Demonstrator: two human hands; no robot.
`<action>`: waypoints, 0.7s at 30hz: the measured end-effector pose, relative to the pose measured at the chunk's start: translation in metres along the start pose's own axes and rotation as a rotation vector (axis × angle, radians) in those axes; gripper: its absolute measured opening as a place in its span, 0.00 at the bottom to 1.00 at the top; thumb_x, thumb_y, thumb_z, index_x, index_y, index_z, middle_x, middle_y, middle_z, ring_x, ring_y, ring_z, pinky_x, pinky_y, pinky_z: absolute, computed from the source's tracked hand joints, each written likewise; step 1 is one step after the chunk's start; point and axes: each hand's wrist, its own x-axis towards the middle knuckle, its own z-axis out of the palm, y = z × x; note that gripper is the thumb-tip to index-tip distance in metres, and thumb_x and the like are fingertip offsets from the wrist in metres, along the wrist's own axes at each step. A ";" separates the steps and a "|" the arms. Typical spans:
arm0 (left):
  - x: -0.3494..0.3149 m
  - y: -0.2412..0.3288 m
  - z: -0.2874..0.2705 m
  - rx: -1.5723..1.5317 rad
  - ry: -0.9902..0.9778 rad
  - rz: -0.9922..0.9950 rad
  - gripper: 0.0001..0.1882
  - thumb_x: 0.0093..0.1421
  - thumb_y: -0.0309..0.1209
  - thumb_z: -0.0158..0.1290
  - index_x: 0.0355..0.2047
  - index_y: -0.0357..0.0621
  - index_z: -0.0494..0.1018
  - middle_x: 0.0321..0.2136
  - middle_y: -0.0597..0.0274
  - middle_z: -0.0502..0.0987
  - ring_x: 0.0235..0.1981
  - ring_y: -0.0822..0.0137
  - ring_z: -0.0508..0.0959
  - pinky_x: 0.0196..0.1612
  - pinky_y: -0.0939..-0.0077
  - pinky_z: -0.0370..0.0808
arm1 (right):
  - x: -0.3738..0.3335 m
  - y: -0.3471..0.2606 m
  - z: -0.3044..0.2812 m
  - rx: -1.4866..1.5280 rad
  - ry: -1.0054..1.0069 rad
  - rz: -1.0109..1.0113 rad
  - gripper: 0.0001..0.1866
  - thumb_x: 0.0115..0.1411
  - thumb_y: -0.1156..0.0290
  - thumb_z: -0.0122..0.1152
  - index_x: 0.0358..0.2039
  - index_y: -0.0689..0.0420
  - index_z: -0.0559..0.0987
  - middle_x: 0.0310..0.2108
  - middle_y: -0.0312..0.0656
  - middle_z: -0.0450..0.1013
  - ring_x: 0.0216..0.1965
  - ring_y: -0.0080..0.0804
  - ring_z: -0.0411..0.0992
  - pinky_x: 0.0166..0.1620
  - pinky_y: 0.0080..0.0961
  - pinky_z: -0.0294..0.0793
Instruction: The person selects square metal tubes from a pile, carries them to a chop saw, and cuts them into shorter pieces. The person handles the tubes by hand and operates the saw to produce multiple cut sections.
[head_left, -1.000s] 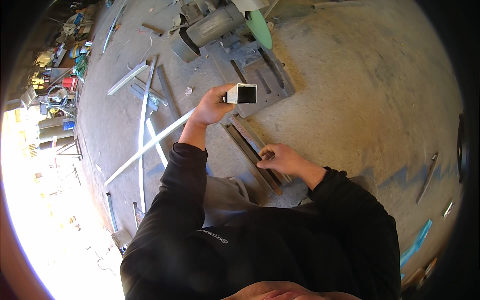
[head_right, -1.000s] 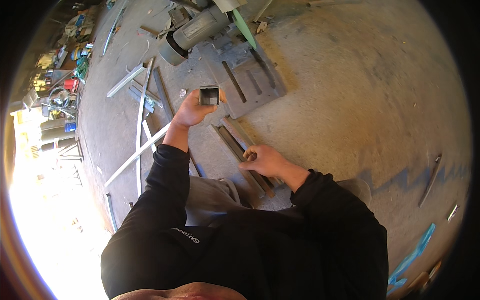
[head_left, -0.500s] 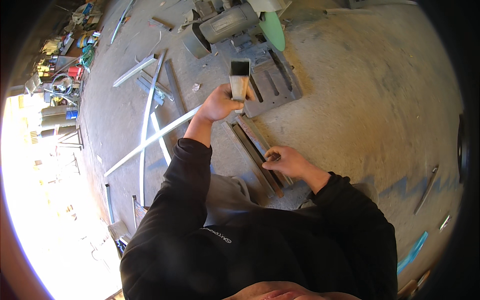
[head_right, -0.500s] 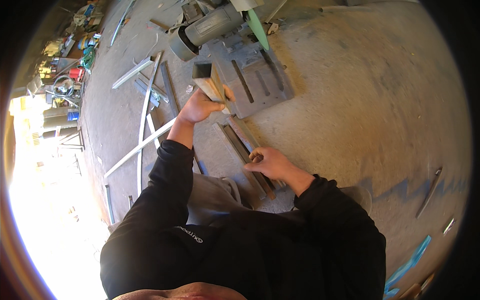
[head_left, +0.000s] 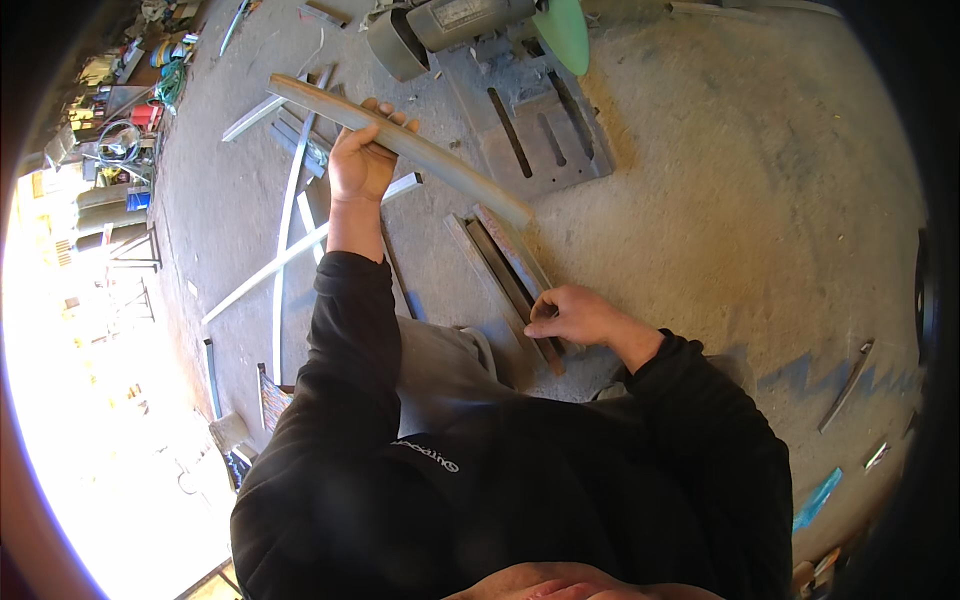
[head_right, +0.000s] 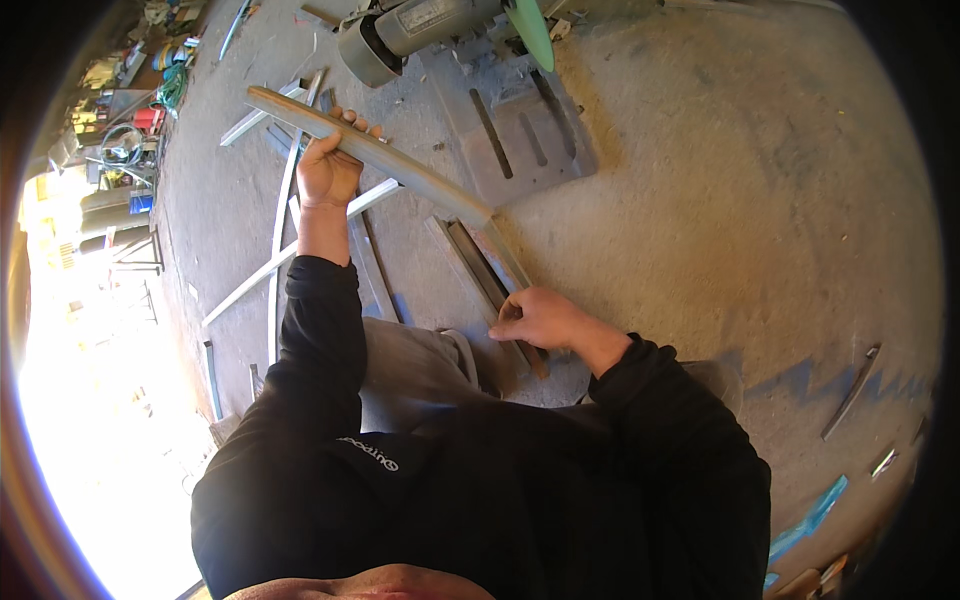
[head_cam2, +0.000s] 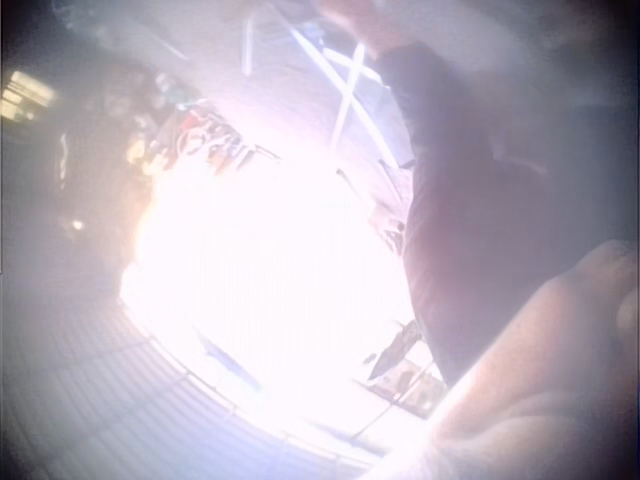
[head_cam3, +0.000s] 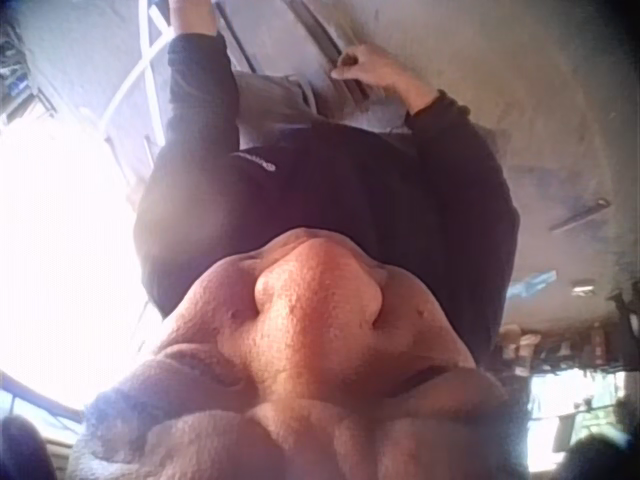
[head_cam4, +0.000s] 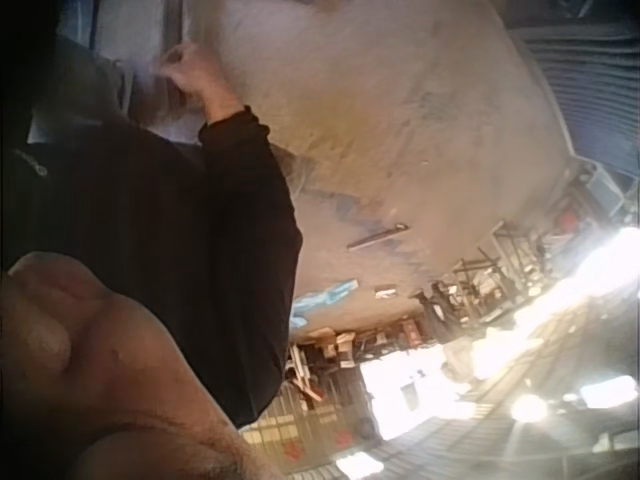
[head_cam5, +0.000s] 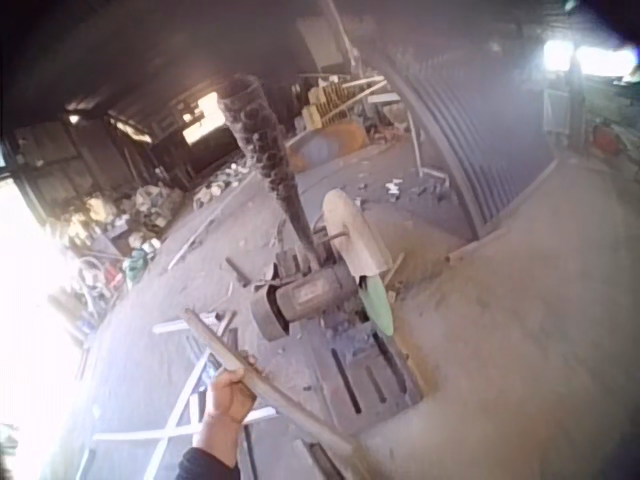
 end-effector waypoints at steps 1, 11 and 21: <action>0.002 0.000 -0.003 -0.041 0.043 0.007 0.19 0.65 0.22 0.48 0.56 0.35 0.69 0.48 0.50 0.75 0.51 0.48 0.78 0.66 0.35 0.73 | 0.000 0.000 0.001 -0.045 0.002 -0.027 0.27 0.58 0.49 0.78 0.44 0.61 0.86 0.41 0.47 0.85 0.44 0.39 0.83 0.49 0.34 0.79; 0.009 0.004 -0.016 -0.168 0.114 0.055 0.17 0.66 0.28 0.51 0.52 0.29 0.69 0.46 0.46 0.77 0.50 0.49 0.78 0.67 0.45 0.73 | 0.006 0.007 0.004 -0.006 0.000 -0.037 0.27 0.58 0.49 0.78 0.44 0.61 0.85 0.41 0.47 0.85 0.44 0.40 0.83 0.48 0.34 0.80; 0.012 0.004 -0.019 -0.281 0.130 0.026 0.17 0.68 0.28 0.51 0.52 0.28 0.67 0.45 0.44 0.77 0.51 0.47 0.79 0.69 0.44 0.71 | 0.006 0.011 0.004 0.069 -0.013 -0.021 0.26 0.59 0.50 0.78 0.44 0.62 0.84 0.37 0.44 0.85 0.35 0.33 0.83 0.41 0.30 0.81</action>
